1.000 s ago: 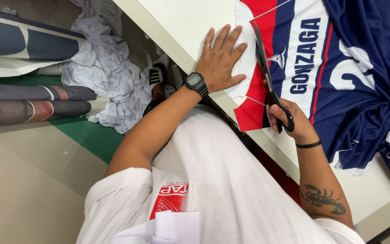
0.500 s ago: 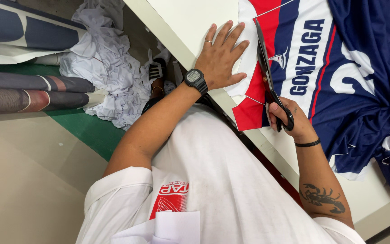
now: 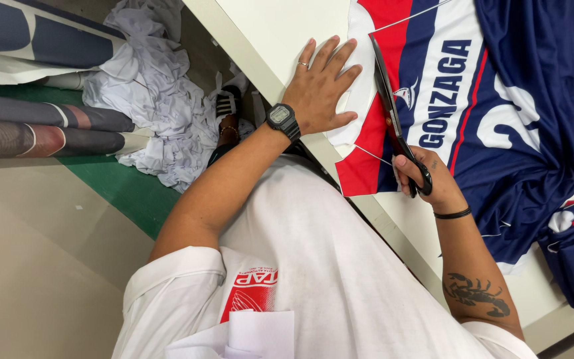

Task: The person lays a sports jersey on a table and uses large scissors to cut along the side seams and hem, separating the main body from the sleeves and excess fabric.

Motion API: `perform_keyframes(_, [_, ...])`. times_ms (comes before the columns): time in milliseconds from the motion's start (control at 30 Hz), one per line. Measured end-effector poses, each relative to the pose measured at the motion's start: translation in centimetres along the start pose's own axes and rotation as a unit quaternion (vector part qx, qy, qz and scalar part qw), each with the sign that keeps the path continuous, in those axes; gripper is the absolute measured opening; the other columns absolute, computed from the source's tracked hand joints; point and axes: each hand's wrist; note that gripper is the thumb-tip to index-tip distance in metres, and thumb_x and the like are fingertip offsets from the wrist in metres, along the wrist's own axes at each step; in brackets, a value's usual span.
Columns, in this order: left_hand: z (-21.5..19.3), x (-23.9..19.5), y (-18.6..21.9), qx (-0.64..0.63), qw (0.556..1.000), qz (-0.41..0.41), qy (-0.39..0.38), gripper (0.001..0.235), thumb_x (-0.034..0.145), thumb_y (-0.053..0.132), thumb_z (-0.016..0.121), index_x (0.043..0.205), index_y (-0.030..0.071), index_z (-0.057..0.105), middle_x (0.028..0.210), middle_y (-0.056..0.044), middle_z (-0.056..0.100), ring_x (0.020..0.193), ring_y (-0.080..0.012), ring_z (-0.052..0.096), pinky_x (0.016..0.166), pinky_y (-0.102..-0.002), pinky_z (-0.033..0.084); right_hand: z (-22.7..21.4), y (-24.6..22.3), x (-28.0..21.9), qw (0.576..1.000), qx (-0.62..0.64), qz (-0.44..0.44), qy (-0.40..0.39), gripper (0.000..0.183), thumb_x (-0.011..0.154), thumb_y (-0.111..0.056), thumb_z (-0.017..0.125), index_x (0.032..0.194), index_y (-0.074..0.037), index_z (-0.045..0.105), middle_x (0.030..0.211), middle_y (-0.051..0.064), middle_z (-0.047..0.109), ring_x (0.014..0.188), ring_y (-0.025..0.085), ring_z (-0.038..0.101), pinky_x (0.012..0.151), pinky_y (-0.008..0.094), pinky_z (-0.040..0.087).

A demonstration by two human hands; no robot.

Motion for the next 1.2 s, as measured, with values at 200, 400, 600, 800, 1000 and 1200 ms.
perform_keyframes(200, [0.2,0.1,0.1,0.015,1.000,-0.005,0.001,0.080,0.081,0.062,0.075,0.143,0.015,0.057,0.163,-0.014,0.028,0.151,-0.0361,0.022,0.122,-0.062,0.011,-1.8,0.1,0.7,0.999,-0.021,0.035,-0.007,0.047,0.086,-0.052,0.070,0.074,-0.007,0.061,0.052,0.001,0.051,0.042,0.012,0.053,0.038,0.024,0.038])
perform_keyframes(400, [0.2,0.2,0.2,0.034,0.999,-0.012,-0.012,0.081,0.081,0.065,0.072,0.144,0.017,0.057,0.163,-0.012,0.028,0.150,-0.0350,0.021,0.122,-0.062,0.012,-4.3,0.7,1.6,0.998,-0.035,0.039,-0.024,0.046,0.083,-0.048,0.075,0.074,-0.005,0.060,0.052,0.002,0.053,0.039,0.012,0.053,0.036,0.024,0.039])
perform_keyframes(600, [-0.1,0.3,0.5,0.040,0.999,-0.018,-0.015,0.082,0.079,0.067,0.071,0.143,0.017,0.057,0.162,-0.012,0.030,0.149,-0.0350,0.023,0.122,-0.061,0.013,-6.6,0.6,2.6,0.993,-0.097,0.053,-0.034,0.046,0.080,-0.046,0.078,0.077,-0.003,0.062,0.050,0.005,0.052,0.037,0.014,0.050,0.034,0.026,0.037])
perform_keyframes(800, [-0.5,0.2,0.6,0.040,0.999,-0.014,-0.016,0.082,0.081,0.067,0.072,0.144,0.017,0.057,0.162,-0.012,0.030,0.149,-0.0348,0.024,0.122,-0.060,0.014,-7.9,0.3,3.2,0.993,-0.085,0.041,-0.074,0.049,0.082,-0.052,0.073,0.081,-0.004,0.063,0.050,0.003,0.053,0.038,0.013,0.051,0.035,0.025,0.038])
perform_keyframes(1000, [-0.6,0.3,0.8,0.040,0.999,-0.015,-0.021,0.081,0.080,0.066,0.071,0.143,0.017,0.057,0.162,-0.013,0.030,0.149,-0.0346,0.024,0.122,-0.060,0.014,-8.0,0.5,3.8,0.994,-0.072,0.022,-0.084,0.051,0.084,-0.054,0.072,0.076,-0.004,0.061,0.051,0.002,0.054,0.040,0.012,0.053,0.036,0.024,0.039])
perform_keyframes(1200, [-0.5,0.3,0.7,0.044,0.999,-0.017,-0.020,0.082,0.081,0.068,0.070,0.143,0.016,0.057,0.162,-0.012,0.030,0.149,-0.0349,0.024,0.121,-0.061,0.013,-8.0,0.5,4.0,0.991,-0.102,0.036,-0.074,0.051,0.082,-0.052,0.074,0.074,-0.004,0.061,0.051,0.005,0.052,0.039,0.015,0.051,0.035,0.027,0.038])
Point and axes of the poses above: each hand's wrist, its own x-axis towards the middle knuckle, its own z-axis out of the palm, y = z × x
